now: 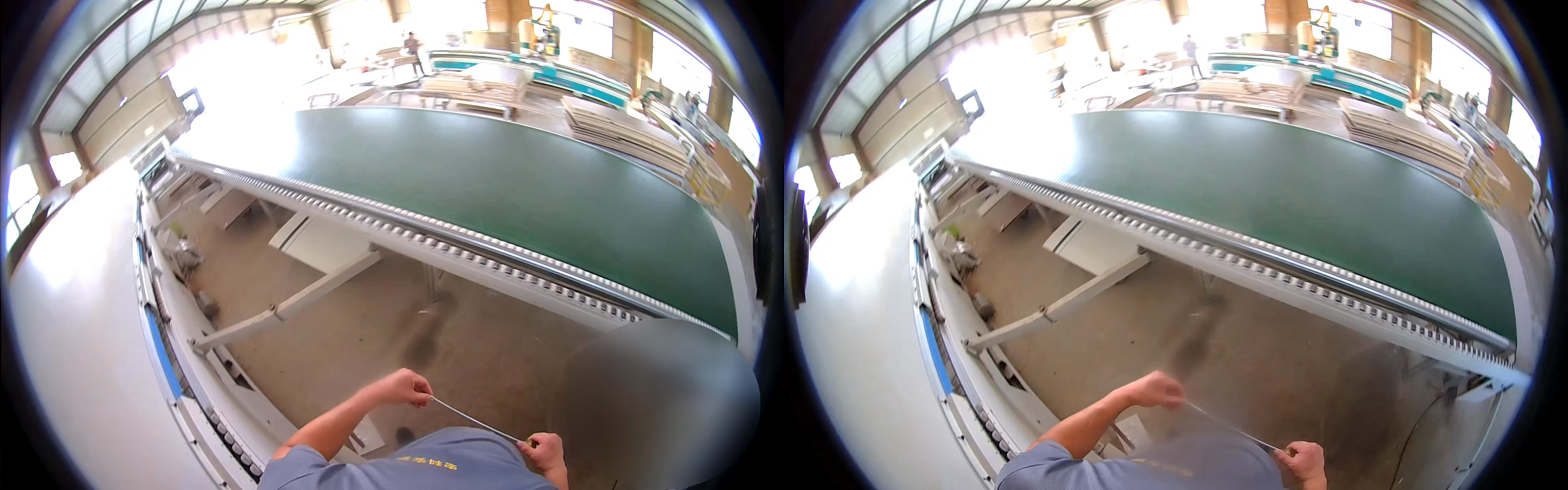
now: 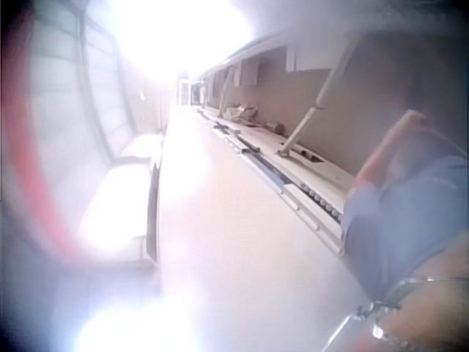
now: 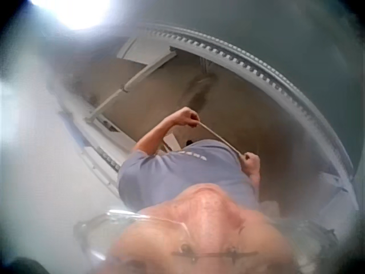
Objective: The person uses a screwdriver to adjust screws on a large industrial machine, moving along its length to reach different sections. They also handle a long metal rail and a fan, placing them aside before continuing adjustments on the machine's internal components.
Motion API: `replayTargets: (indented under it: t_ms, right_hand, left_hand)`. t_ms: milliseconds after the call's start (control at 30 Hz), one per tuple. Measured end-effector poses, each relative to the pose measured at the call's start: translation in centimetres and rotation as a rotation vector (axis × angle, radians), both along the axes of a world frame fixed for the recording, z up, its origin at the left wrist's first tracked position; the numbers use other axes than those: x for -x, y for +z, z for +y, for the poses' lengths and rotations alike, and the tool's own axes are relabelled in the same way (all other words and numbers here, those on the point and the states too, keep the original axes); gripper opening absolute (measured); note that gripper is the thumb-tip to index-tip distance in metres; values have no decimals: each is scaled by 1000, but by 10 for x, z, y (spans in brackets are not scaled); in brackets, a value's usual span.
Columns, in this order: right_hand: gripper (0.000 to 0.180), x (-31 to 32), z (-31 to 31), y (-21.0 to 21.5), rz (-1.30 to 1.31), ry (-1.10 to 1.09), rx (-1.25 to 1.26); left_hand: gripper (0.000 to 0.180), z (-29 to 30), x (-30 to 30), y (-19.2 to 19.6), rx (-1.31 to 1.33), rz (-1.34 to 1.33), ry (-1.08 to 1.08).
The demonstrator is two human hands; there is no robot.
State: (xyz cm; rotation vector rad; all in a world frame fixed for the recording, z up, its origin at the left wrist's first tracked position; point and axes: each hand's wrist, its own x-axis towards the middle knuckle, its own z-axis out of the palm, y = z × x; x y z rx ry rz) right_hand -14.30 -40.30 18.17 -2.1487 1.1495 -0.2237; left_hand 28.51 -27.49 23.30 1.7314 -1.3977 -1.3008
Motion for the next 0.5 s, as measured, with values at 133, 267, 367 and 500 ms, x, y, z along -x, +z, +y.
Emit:
replayTargets:
  t_ms: [133,267,367,500]
  right_hand:
    - [48,60,-18,-11,-32,-79,22]
    - [50,117,-25,-15,-73,-152,52]
    - [51,154,-22,-14,-108,-236,42]
    - [50,196,-7,-28,-132,-358,89]
  left_hand:
    - [22,-57,48,14,19,-145,-130]
    - [18,-107,104,25,163,-295,-271]
    - [17,-140,138,29,258,-286,-400]
    - [16,-189,177,36,126,-88,-526]
